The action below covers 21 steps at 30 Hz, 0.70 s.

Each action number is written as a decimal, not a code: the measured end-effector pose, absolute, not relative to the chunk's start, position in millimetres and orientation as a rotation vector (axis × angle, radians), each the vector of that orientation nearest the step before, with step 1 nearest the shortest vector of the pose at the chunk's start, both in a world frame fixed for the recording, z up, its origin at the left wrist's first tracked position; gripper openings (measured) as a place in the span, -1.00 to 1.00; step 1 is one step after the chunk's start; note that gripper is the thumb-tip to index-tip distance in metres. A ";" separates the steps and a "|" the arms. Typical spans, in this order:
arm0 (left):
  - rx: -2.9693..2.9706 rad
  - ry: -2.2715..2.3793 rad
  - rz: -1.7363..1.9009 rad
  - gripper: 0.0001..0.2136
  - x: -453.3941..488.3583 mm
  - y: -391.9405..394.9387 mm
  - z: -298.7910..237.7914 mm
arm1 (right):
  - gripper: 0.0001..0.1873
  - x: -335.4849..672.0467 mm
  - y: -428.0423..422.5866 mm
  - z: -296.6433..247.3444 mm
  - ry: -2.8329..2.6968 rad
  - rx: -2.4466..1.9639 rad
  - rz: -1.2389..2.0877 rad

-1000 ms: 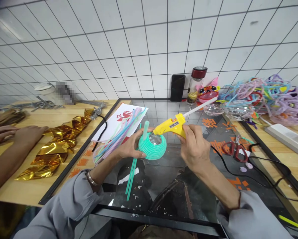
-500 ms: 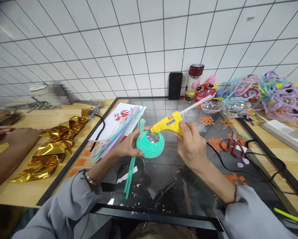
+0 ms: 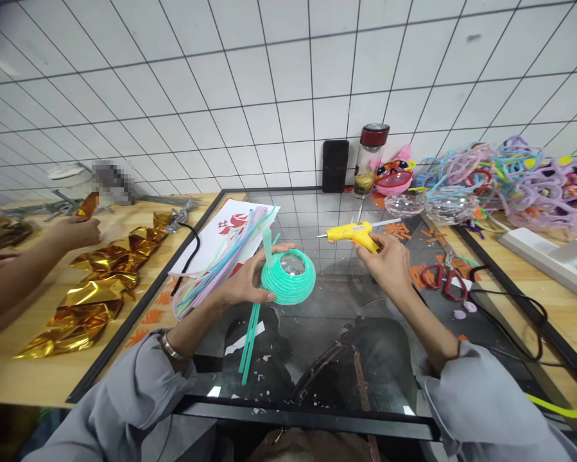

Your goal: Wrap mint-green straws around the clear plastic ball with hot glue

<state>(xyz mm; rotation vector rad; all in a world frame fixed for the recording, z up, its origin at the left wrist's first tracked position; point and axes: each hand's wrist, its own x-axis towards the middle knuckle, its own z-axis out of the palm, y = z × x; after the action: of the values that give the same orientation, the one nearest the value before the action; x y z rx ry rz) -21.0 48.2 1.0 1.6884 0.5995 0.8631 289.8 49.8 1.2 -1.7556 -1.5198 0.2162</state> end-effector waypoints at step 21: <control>1.754 0.637 0.823 -0.15 -19.2 45.9 3.1 | -0.54 285.0 47.8 -16.4 -1.975 -1.597 -0.397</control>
<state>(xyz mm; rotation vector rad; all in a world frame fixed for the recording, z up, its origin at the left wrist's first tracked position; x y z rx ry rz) -19.2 45.9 3.1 1.7540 0.6365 0.8233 285.0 47.8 -16.4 -1.5973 -1.9749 -0.3971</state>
